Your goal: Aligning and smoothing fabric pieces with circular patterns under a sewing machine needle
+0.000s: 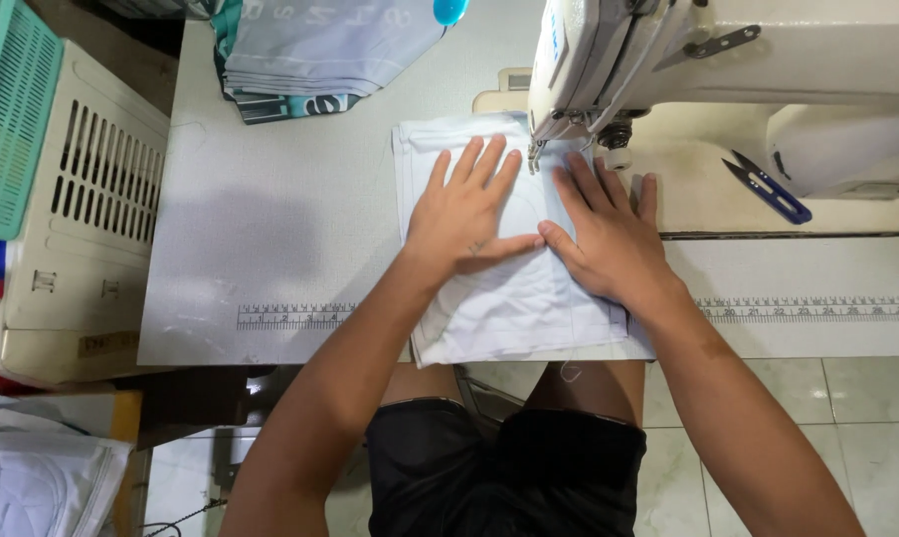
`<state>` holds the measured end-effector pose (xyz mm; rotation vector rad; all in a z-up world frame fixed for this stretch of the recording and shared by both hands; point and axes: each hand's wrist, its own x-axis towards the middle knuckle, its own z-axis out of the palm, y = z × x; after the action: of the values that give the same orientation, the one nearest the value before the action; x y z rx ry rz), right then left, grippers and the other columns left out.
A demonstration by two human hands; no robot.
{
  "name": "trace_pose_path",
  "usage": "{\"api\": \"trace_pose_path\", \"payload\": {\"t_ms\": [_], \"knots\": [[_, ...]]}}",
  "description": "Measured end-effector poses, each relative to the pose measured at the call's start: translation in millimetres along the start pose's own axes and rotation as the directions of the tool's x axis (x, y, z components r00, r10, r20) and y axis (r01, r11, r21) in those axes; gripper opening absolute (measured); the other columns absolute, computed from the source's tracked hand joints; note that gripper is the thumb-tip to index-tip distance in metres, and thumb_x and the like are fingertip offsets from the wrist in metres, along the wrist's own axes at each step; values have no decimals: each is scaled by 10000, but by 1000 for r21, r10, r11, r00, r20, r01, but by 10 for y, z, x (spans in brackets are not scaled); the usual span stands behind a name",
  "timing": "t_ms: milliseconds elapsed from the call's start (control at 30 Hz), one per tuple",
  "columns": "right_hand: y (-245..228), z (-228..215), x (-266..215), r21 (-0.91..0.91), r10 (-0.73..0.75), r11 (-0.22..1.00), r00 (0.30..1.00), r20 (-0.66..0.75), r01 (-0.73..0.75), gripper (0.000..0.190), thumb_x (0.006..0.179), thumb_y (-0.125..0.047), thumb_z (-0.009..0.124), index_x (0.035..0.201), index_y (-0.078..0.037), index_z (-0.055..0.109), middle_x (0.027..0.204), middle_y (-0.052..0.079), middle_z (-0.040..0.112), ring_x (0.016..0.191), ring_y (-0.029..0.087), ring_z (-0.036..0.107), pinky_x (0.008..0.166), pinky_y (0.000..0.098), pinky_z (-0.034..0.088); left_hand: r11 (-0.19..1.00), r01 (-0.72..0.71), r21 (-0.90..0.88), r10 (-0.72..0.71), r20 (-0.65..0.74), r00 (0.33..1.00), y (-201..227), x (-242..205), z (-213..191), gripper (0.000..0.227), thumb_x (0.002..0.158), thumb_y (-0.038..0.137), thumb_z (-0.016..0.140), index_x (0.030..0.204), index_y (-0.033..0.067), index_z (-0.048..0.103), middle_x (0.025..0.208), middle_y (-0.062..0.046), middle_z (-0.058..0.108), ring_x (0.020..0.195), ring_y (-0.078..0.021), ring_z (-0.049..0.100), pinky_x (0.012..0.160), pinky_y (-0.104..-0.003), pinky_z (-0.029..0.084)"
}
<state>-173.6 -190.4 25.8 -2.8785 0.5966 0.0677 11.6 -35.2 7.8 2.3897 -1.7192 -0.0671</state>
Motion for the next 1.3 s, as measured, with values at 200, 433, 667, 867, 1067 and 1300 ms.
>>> {"api": "trace_pose_path", "payload": {"t_ms": [200,433,667,867,1067,1300], "knots": [[112,76,207,-44,34,998,999,-4,-34,785,1207,-679,304,1834,-206,307,1896,162,291,1666,490,377,1321,865,48,1000,6,3,-6,31,999,-136,182,-67,1231,967,1030,429,1820,146,364,1895,-181,305,1757,-407,255,1388,-707,191],[167,56,380,-69,66,996,997,41,-63,806,1211,-711,235,1852,-227,306,1852,189,371,1571,575,504,1330,834,6,997,67,-25,-66,19,998,-132,0,-60,991,1076,895,413,1820,241,388,1896,-163,302,1756,-412,247,1378,-720,170],[187,11,425,-68,74,995,996,54,-70,830,1224,-699,174,1845,-171,333,1820,251,413,1407,667,641,1329,819,4,998,64,-27,-63,35,997,-241,123,-88,966,1053,930,368,1812,334,406,1901,-138,309,1758,-398,256,1383,-717,157],[182,10,408,-76,62,995,997,41,-59,862,1226,-725,136,1834,-151,348,1784,275,443,1366,668,672,1325,802,48,998,63,0,-63,3,998,-344,239,-72,949,1058,932,378,1797,341,440,1891,-138,331,1750,-395,275,1377,-727,175],[89,-123,330,-84,35,996,998,42,-32,843,1206,-739,205,1833,-205,382,1752,287,493,1352,675,683,1313,809,46,998,61,3,-61,46,997,-190,69,-77,888,1105,844,407,1823,323,373,1900,-139,306,1752,-391,280,1387,-708,196],[79,-112,327,-98,35,995,999,19,-33,808,1198,-727,307,1819,-225,425,1725,289,517,1339,655,700,1304,814,74,997,77,-21,-76,48,996,-226,140,-131,915,1077,879,398,1813,336,397,1902,-119,310,1756,-376,271,1395,-694,176]]}}
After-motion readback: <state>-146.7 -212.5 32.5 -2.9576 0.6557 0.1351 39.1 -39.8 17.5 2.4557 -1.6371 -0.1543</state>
